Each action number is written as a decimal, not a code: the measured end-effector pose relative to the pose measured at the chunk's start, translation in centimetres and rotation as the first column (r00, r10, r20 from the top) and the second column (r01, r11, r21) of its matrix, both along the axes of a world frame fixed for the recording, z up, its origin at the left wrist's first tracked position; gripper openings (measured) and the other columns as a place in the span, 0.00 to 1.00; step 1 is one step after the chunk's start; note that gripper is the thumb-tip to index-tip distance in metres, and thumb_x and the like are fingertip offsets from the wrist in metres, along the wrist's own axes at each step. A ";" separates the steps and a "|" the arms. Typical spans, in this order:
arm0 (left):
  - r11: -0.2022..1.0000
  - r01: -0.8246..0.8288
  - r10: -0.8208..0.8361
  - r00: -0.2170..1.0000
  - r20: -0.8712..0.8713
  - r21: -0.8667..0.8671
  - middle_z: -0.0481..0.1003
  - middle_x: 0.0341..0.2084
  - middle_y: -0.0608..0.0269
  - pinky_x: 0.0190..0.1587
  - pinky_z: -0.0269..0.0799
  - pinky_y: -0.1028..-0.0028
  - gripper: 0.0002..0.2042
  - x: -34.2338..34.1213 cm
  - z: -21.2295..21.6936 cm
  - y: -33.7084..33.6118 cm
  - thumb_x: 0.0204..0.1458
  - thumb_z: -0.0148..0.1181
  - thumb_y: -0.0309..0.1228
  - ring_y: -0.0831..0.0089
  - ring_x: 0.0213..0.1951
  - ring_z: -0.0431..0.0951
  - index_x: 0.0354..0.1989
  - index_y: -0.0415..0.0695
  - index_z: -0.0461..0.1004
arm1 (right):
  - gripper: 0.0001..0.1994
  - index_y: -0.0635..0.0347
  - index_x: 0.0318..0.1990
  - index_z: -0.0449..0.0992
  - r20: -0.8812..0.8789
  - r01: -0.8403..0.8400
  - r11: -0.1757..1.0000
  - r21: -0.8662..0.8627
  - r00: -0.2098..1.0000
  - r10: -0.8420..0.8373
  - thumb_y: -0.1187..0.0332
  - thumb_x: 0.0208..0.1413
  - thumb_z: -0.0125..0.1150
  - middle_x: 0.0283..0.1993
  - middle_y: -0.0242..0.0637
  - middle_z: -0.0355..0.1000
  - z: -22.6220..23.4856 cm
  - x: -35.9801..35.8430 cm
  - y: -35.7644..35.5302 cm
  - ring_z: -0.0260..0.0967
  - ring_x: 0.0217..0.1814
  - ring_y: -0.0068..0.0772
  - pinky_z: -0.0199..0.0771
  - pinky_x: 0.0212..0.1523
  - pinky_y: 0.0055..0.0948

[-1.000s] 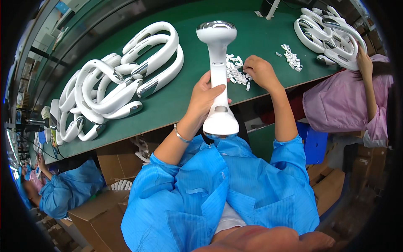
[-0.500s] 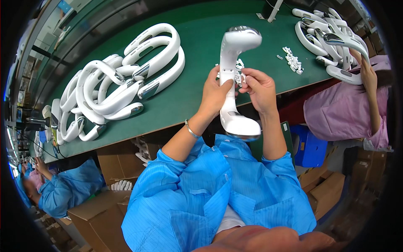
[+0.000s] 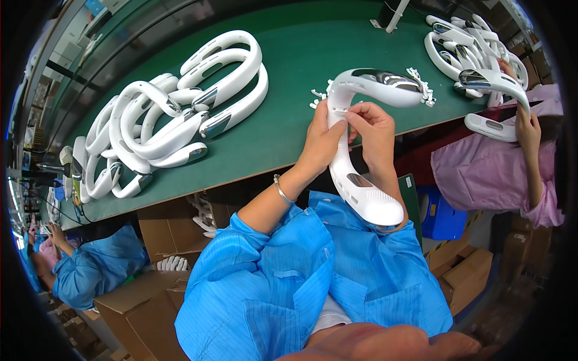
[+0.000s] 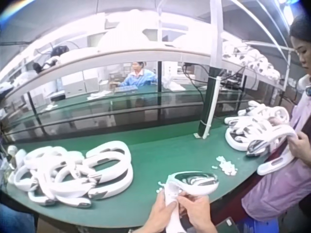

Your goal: The recorder is assembling components of white wearable neck fans at a factory workstation, attaching small plastic clips and housing pieces.

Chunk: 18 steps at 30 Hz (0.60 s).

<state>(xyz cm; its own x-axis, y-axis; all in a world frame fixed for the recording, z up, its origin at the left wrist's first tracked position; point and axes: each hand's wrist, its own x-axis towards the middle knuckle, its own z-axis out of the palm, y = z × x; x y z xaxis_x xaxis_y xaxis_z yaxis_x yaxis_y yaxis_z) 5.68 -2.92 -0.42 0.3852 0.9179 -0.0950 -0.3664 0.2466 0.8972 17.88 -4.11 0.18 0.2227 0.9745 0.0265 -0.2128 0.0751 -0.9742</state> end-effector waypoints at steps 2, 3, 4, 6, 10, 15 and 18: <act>1.000 0.009 -0.009 1.000 0.025 -0.004 0.69 0.32 0.62 0.23 0.75 0.77 0.15 0.1 -0.7 -0.5 0.59 0.44 0.29 0.78 0.26 0.73 0.53 0.43 0.56 | 0.04 0.67 0.33 0.75 0.031 0.027 0.999 -0.024 0.999 -0.027 0.78 0.48 0.61 0.25 0.31 0.71 0.6 -0.3 -0.7 0.65 0.22 0.17 0.66 0.22 0.16; 1.000 0.010 -0.010 1.000 0.025 -0.003 0.69 0.32 0.62 0.23 0.75 0.77 0.15 0.2 -0.7 -0.8 0.59 0.44 0.29 0.78 0.26 0.73 0.53 0.43 0.56 | 0.04 0.66 0.33 0.74 0.062 0.058 0.997 -0.043 0.997 -0.056 0.78 0.48 0.60 0.26 0.31 0.71 0.8 -0.3 -0.9 0.65 0.23 0.18 0.66 0.24 0.17; 0.999 -0.016 0.017 1.000 -0.003 0.039 0.69 0.31 0.62 0.23 0.75 0.78 0.14 0.2 -0.7 -1.1 0.60 0.43 0.32 0.78 0.25 0.73 0.52 0.43 0.57 | 0.06 0.65 0.35 0.74 0.127 0.084 0.996 -0.018 0.989 -0.081 0.78 0.48 0.61 0.29 0.32 0.71 0.4 -0.2 -1.3 0.66 0.26 0.18 0.66 0.26 0.16; 0.996 -0.040 0.043 0.999 -0.029 0.079 0.70 0.30 0.63 0.24 0.75 0.78 0.13 0.3 -0.8 -1.4 0.61 0.42 0.35 0.79 0.25 0.73 0.51 0.42 0.59 | 0.10 0.65 0.40 0.74 0.256 0.105 0.991 0.088 0.959 -0.124 0.78 0.48 0.61 0.36 0.33 0.72 -1.5 0.7 -1.6 0.68 0.33 0.21 0.69 0.33 0.19; 0.995 -0.018 0.013 0.999 0.049 0.098 0.72 0.33 0.60 0.25 0.75 0.78 0.14 0.2 -0.9 -1.1 0.62 0.42 0.36 0.78 0.27 0.76 0.50 0.40 0.61 | 0.17 0.64 0.50 0.71 -0.112 -0.036 0.992 0.121 0.992 0.050 0.76 0.51 0.59 0.45 0.36 0.71 -4.0 2.5 -1.2 0.67 0.47 0.27 0.68 0.50 0.27; 0.991 0.033 -0.045 0.995 0.089 0.126 0.73 0.37 0.58 0.36 0.76 0.75 0.12 0.9 -1.1 0.8 0.62 0.41 0.32 0.78 0.35 0.76 0.50 0.40 0.63 | 0.17 0.68 0.51 0.71 -0.034 -0.208 0.972 -0.112 0.978 0.205 0.76 0.53 0.55 0.42 0.37 0.73 -1.6 3.3 0.5 0.70 0.42 0.24 0.70 0.40 0.20; 0.927 -0.106 0.096 0.994 0.046 0.360 0.74 0.28 0.60 0.26 0.75 0.77 0.11 1.4 0.1 1.6 0.61 0.43 0.31 0.76 0.26 0.76 0.45 0.36 0.64 | 0.13 0.65 0.46 0.73 0.205 0.075 0.954 0.289 0.969 -0.139 0.74 0.52 0.59 0.35 0.33 0.73 -2.9 2.6 1.8 0.69 0.34 0.21 0.70 0.29 0.20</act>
